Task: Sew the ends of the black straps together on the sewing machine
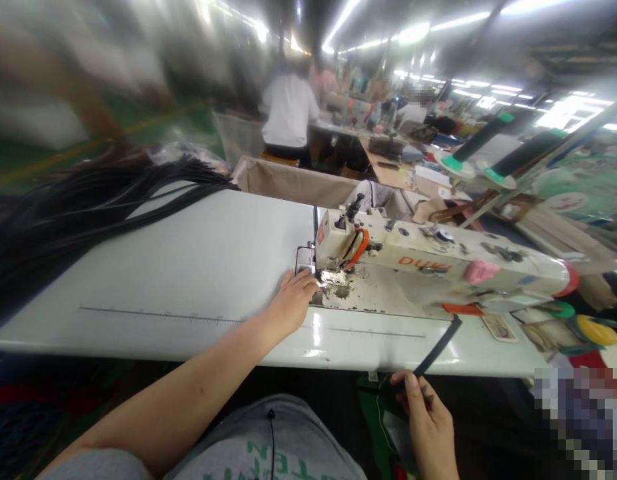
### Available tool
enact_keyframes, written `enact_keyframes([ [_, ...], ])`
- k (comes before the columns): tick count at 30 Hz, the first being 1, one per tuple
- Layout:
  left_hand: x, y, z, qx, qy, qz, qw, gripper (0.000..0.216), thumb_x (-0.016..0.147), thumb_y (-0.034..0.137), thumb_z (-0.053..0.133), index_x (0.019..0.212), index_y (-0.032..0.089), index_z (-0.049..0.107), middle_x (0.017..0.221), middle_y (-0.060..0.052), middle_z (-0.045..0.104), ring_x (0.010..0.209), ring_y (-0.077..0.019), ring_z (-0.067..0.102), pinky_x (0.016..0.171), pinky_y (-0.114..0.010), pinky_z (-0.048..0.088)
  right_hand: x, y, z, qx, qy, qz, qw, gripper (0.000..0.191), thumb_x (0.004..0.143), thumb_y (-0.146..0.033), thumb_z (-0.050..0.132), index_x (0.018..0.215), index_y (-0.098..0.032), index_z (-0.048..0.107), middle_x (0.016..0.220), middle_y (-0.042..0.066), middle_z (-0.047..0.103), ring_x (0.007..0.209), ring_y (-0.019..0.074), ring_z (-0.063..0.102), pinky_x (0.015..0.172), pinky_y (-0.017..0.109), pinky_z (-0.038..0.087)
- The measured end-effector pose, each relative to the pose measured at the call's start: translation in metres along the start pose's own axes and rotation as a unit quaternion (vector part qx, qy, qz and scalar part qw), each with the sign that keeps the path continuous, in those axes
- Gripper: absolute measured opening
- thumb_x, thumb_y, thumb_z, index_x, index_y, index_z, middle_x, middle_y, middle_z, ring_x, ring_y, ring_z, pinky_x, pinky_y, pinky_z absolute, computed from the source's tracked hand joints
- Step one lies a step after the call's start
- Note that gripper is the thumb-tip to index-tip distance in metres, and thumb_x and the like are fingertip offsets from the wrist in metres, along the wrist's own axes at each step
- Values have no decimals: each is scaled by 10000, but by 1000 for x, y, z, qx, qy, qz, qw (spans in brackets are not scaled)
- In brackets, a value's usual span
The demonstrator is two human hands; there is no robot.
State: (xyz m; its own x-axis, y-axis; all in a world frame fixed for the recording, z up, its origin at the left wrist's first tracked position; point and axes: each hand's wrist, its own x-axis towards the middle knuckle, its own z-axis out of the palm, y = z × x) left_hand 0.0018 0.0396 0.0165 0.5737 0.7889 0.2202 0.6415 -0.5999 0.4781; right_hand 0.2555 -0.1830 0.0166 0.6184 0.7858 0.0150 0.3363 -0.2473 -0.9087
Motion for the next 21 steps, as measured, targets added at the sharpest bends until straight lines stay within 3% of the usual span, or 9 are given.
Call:
enact_keyframes([
  [6, 0, -6, 2, 15, -26, -5, 1000, 538, 879, -32, 392, 1273, 221, 657, 1521, -75, 590, 1517, -253, 415, 1280, -582, 223, -3, 4, 23, 1, -87, -47, 995, 462, 836, -614, 756, 1017, -191, 801, 1034, 119, 788, 991, 293, 730, 951, 405, 587],
  [9, 5, -10, 2, 4, -22, -4, 1000, 477, 904, 5, 417, 1220, 244, 682, 1503, -64, 605, 1500, -255, 438, 1267, -571, 258, -6, 2, 35, -10, -107, -56, 993, 504, 892, -601, 698, 1143, -172, 780, 985, 112, 787, 866, 255, 740, 855, 361, 616],
  [13, 23, -23, 0, -34, -4, -1, 999, 316, 909, 81, 503, 1084, 226, 723, 1341, -83, 695, 1343, -251, 581, 1200, -468, 398, -8, -12, 50, -51, -144, -100, 983, 516, 992, -562, 566, 1233, -145, 752, 787, 63, 735, 706, 203, 691, 734, 286, 588],
  [17, 51, -43, -1, -48, 22, -33, 998, 283, 892, 127, 560, 1126, 160, 715, 1280, -138, 686, 1216, -265, 634, 1142, -419, 464, -8, -29, 66, -83, -175, -130, 972, 529, 1027, -508, 503, 1338, -123, 690, 748, 42, 702, 688, 188, 672, 733, 263, 566],
  [21, 82, -58, 0, -54, 26, -40, 997, 366, 899, 189, 591, 1254, 194, 682, 1357, -118, 661, 1326, -285, 562, 1188, -453, 418, -7, -47, 85, -105, -209, -137, 962, 524, 1041, -418, 464, 1501, -183, 554, 757, 7, 684, 636, 161, 646, 668, 231, 532],
])
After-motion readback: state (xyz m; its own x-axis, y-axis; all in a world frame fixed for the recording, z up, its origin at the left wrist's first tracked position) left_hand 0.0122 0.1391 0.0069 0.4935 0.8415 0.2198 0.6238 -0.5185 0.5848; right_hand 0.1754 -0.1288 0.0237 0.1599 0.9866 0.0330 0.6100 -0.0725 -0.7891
